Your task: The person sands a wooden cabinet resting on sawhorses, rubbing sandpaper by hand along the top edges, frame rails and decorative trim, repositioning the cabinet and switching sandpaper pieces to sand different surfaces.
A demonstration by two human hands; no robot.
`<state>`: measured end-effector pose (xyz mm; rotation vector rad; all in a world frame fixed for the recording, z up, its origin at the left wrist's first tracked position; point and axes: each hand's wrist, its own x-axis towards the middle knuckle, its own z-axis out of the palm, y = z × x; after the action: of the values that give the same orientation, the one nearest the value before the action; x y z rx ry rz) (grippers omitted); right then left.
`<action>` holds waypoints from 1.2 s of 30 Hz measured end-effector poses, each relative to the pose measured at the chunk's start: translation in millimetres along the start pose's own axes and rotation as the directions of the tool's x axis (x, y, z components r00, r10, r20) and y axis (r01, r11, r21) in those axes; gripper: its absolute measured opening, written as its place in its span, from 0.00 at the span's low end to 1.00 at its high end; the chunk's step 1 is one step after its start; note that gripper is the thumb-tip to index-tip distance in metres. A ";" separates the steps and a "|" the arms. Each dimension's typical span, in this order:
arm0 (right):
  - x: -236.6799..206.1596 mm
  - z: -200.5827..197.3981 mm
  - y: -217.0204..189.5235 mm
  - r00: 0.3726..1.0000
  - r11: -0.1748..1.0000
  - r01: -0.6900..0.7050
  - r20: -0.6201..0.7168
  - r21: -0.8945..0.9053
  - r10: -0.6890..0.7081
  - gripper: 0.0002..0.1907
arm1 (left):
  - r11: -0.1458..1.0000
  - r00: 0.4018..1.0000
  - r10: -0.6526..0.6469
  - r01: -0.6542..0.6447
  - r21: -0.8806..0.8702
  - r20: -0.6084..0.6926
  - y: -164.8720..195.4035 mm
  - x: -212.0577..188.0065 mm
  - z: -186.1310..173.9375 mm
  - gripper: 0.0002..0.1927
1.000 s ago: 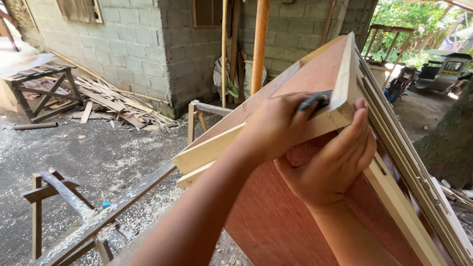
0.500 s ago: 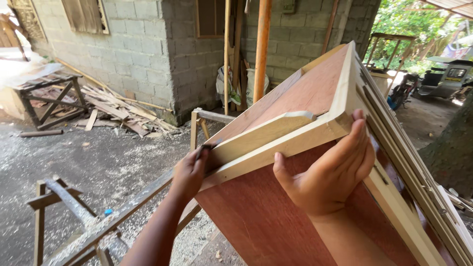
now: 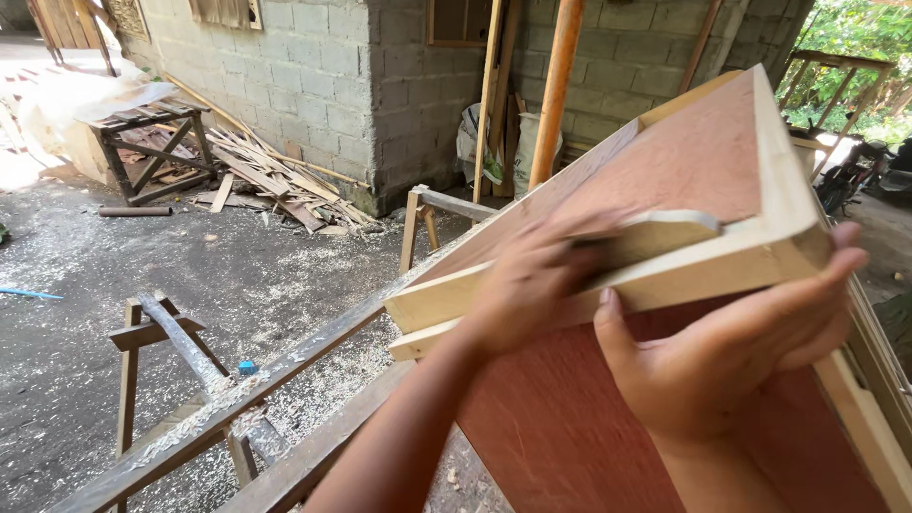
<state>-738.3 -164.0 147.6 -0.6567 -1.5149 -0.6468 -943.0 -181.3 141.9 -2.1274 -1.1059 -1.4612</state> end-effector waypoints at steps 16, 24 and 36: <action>-44.1 36.3 34.1 0.990 0.996 -0.094 0.101 -0.005 0.094 0.62 | 0.956 0.948 -0.264 0.233 -0.178 -0.176 34.2 17.3 10.0 0.14; -55.6 56.5 46.0 0.997 0.979 0.035 0.056 0.199 -0.047 0.53 | 0.938 0.908 -0.346 0.335 -0.087 -0.237 -55.4 -78.4 -39.8 0.12; -44.8 45.8 36.8 0.999 0.999 -0.003 0.046 0.035 0.002 0.56 | 0.943 0.941 -0.312 0.324 0.074 -0.132 -33.3 -47.5 -21.6 0.17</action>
<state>-740.5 -106.3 101.4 -0.6508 -1.5647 -0.6054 -989.9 -193.3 103.3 -1.8327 -1.4951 -1.6129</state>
